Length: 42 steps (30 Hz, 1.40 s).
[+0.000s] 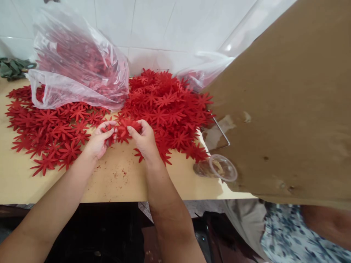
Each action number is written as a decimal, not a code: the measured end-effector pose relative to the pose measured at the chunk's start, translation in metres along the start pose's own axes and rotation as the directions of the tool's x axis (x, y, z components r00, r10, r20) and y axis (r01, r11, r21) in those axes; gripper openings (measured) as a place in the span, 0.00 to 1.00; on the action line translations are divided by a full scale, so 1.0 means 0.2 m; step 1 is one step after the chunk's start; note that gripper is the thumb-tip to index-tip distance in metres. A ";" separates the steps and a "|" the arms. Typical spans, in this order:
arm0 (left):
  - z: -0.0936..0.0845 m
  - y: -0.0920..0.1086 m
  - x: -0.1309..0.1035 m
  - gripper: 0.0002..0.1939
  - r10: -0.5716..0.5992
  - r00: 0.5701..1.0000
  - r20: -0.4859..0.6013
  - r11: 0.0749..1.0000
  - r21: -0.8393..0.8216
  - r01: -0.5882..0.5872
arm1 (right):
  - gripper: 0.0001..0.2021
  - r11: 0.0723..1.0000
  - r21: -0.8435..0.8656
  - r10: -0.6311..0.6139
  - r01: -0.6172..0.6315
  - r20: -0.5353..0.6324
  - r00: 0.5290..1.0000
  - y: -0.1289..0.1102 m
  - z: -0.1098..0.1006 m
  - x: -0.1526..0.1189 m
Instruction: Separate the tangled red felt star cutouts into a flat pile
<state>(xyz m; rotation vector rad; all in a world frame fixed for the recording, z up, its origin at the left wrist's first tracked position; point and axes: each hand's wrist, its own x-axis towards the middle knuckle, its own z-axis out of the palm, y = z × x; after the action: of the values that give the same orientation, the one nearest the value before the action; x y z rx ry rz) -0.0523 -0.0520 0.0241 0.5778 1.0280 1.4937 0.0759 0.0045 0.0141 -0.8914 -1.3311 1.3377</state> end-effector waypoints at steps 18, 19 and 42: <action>0.04 -0.09 0.02 0.05 0.184 0.983 0.016 0.946 0.267 -0.181 | 0.15 0.999 -0.051 0.021 -0.019 0.036 0.999 -0.02 0.03 -0.03; 0.04 -0.08 0.02 0.04 0.180 0.984 -0.001 0.953 0.248 -0.174 | 0.15 0.999 -0.026 0.046 -0.045 0.054 0.997 -0.02 0.03 -0.03; 0.01 -0.06 0.03 0.07 0.154 0.979 -0.132 0.980 0.144 -0.135 | 0.22 0.999 -0.049 -0.019 0.010 -0.171 0.985 0.00 -0.03 0.00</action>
<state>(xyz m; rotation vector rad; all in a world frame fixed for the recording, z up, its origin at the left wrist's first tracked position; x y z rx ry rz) -0.0459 -0.0464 0.0147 0.6598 1.2266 1.6207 0.0825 0.0067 0.0140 -1.0044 -1.2376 1.1941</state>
